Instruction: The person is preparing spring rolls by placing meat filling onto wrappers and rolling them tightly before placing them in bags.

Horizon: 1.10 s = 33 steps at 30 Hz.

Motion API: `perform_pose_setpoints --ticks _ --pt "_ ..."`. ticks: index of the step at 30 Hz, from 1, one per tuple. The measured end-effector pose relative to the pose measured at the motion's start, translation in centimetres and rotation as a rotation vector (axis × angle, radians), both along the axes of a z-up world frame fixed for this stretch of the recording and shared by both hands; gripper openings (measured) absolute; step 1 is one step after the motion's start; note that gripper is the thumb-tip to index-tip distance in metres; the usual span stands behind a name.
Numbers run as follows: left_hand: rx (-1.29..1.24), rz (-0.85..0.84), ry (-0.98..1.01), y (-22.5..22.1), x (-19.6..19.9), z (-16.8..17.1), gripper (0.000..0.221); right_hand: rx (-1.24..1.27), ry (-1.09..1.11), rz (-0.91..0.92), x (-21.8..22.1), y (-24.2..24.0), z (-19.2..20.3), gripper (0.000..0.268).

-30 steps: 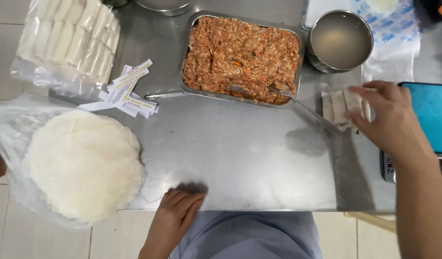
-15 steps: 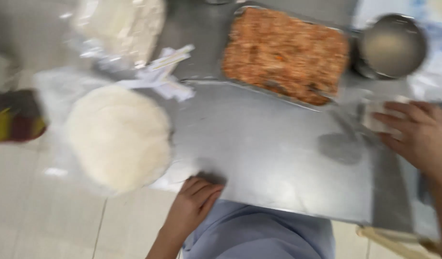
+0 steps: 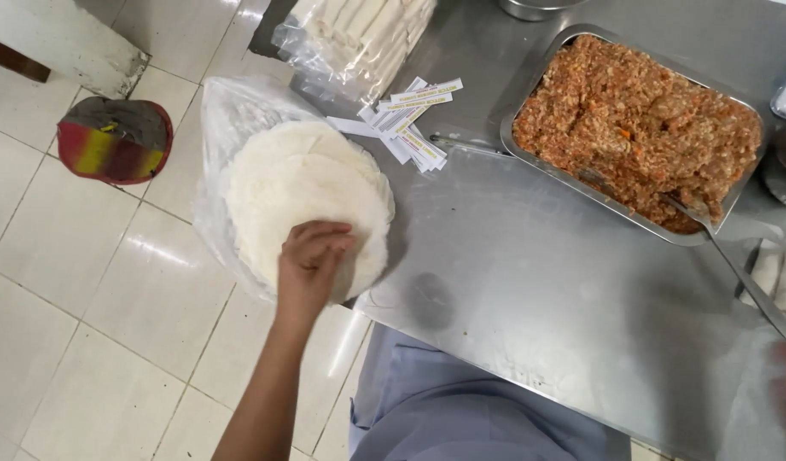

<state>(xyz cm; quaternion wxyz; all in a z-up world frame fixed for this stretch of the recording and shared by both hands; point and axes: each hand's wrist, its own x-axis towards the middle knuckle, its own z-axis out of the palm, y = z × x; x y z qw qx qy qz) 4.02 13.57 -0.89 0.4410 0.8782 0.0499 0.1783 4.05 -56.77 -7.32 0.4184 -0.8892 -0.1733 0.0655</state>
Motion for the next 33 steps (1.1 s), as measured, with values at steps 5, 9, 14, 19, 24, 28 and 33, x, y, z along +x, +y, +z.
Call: perform_pose_setpoints --ticks 5,9,14,19,24,28,33 --pt "0.494 -0.068 0.046 -2.2 1.4 1.2 0.041 0.224 0.270 -0.026 -6.6 24.9 7.0 0.035" --pt "0.460 -0.057 -0.113 -2.5 1.7 0.1 0.006 0.307 0.371 0.135 -8.0 29.3 6.2 0.033" --pt "-1.053 -0.145 -0.082 -8.1 1.2 8.7 0.007 0.718 0.792 -0.219 -7.2 30.4 6.0 0.060" --pt "-1.835 0.068 0.285 -15.0 1.0 7.8 0.018 1.204 0.969 -0.408 -5.5 29.5 2.8 0.107" --pt "-0.602 -0.048 0.013 -17.6 -5.1 0.7 0.012 1.341 0.938 -0.358 -6.5 26.6 4.2 0.052" --pt "-0.232 -0.522 0.057 -20.0 -4.2 0.9 0.016 1.161 0.942 -0.609 -6.4 25.9 3.8 0.040" --pt "0.400 -0.682 0.076 -22.7 -0.9 -1.2 0.059 0.787 0.644 -0.629 -4.0 26.6 3.5 0.043"
